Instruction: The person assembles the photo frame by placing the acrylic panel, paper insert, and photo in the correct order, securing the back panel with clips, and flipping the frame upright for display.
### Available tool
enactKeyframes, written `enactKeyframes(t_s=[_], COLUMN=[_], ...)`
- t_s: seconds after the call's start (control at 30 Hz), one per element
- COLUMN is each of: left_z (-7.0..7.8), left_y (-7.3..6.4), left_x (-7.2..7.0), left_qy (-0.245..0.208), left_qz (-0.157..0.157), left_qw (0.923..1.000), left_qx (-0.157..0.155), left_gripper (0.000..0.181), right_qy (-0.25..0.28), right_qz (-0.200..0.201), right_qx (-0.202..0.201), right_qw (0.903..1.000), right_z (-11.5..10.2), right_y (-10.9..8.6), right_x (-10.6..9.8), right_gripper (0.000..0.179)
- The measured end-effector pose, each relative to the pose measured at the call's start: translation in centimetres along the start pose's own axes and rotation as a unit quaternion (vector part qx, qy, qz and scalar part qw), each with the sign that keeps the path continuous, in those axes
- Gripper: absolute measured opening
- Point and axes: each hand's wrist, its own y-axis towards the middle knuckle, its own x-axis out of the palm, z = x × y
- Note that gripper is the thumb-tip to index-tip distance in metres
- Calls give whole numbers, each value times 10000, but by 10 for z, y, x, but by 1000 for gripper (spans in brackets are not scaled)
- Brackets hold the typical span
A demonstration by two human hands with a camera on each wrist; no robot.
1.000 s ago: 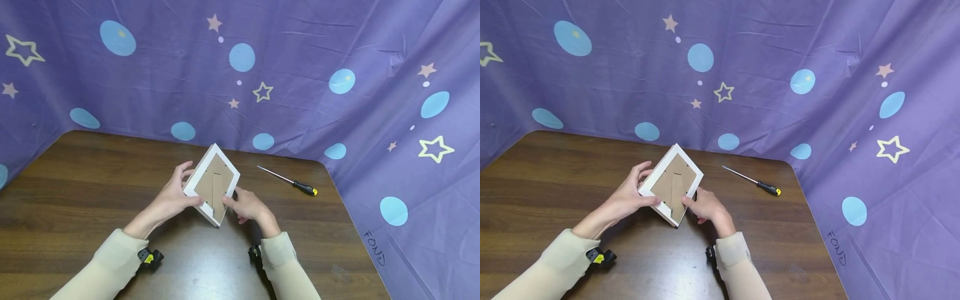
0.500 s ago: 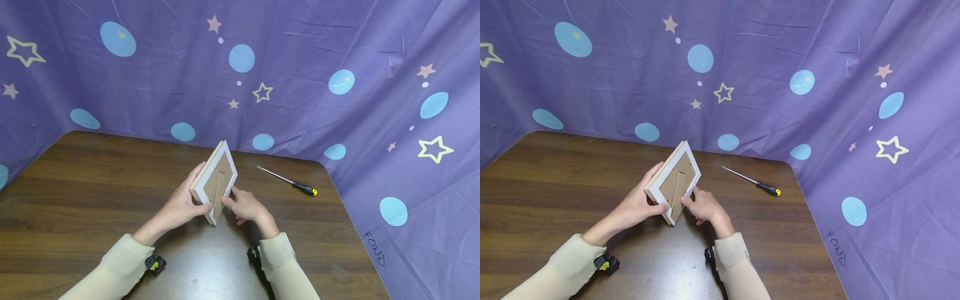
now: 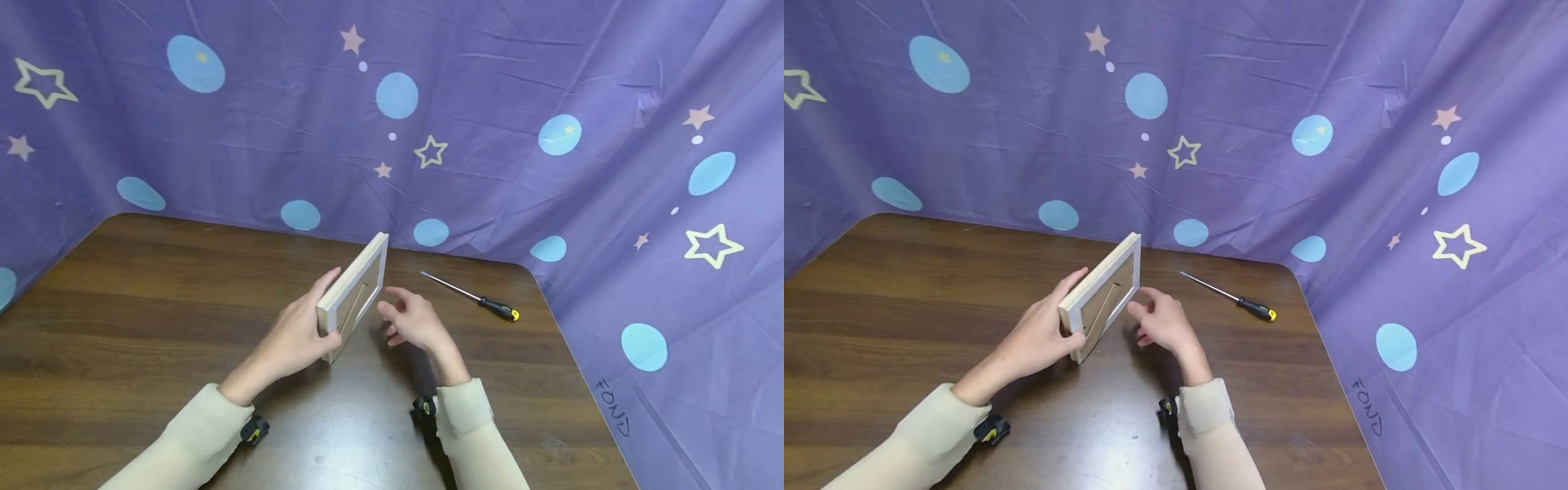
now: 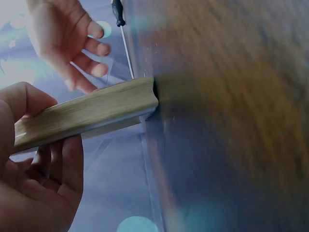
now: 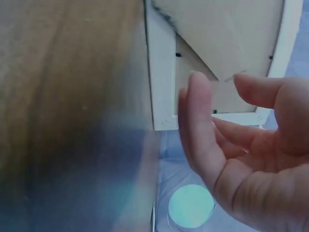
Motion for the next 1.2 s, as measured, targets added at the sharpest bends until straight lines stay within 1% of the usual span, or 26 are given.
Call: enactKeyframes(t_s=[0.13, 0.23, 0.33, 0.43, 0.57, 0.7, 0.87, 0.97, 1.07, 1.2], left_z=[3, 6, 7, 8, 10, 11, 12, 11, 10, 9], left_y=[0, -1, -3, -4, -4, -3, -3, -3, -3, -4], left_x=[-2, -4, -5, -6, -7, -6, -5, -3, -3, -3], left_qy=[655, 1045, 1398, 1586, 1595, 1482, 1270, 1199, 1123, 925], left_qz=[40, 47, 58, -19, -276, -437, -536, -543, -565, -652], left_qw=[9975, 9935, 9882, 9842, 9824, 9825, 9829, 9826, 9831, 9859], left_qx=[276, 460, 623, 789, 934, 1044, 1224, 1313, 1331, 1233], left_gripper=[102, 100, 102, 104, 104, 100, 95, 92, 91, 84], right_qy=[636, 1102, 1472, 1739, 1910, 1954, 2033, 2081, 2098, 2097], right_qz=[372, 533, 570, 529, 482, 495, 530, 570, 640, 751], right_qx=[-120, -100, -80, -120, -217, -231, -219, -224, -205, -157], right_qw=[9972, 9924, 9874, 9833, 9802, 9792, 9774, 9762, 9754, 9747], right_z=[-5, -9, -14, -17, -20, -21, -18, -17, -18, -19], right_y=[-1, -1, -2, -3, -4, -5, -4, -4, -4, -4], right_x=[-7, -8, -8, -6, -4, -3, -3, -3, -4, -4], right_gripper=[50, 53, 56, 58, 61, 62, 62, 62, 62, 65])
